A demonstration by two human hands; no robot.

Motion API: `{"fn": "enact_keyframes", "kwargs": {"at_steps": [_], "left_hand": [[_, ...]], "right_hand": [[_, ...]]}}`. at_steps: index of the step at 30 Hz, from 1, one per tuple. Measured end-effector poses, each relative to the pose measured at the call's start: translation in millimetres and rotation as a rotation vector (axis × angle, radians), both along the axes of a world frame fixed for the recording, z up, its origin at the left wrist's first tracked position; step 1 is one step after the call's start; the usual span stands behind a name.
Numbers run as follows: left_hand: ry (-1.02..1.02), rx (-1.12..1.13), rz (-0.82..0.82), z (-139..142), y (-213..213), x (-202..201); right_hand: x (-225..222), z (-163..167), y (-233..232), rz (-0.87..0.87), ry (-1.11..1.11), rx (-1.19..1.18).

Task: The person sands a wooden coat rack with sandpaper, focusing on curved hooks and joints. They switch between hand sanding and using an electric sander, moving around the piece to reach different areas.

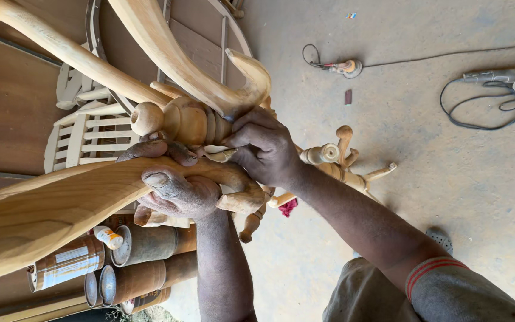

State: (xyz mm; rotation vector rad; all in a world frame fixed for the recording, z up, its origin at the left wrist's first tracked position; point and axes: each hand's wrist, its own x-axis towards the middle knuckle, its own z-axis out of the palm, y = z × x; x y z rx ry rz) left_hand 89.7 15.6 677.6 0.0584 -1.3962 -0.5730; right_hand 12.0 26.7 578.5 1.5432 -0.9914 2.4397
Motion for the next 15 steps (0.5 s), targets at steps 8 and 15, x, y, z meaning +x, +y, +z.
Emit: {"fn": "enact_keyframes", "kwargs": {"at_steps": [8, 15], "left_hand": [[-0.001, -0.011, 0.126, 2.4, -10.3, 4.1], [0.094, -0.009, -0.077, -1.7, -7.1, -0.6]], "right_hand": [[6.9, -16.0, 49.3, 0.086, -0.178, 0.370], [-2.3, 12.9, 19.8, -0.218, -0.057, 0.155]]}}
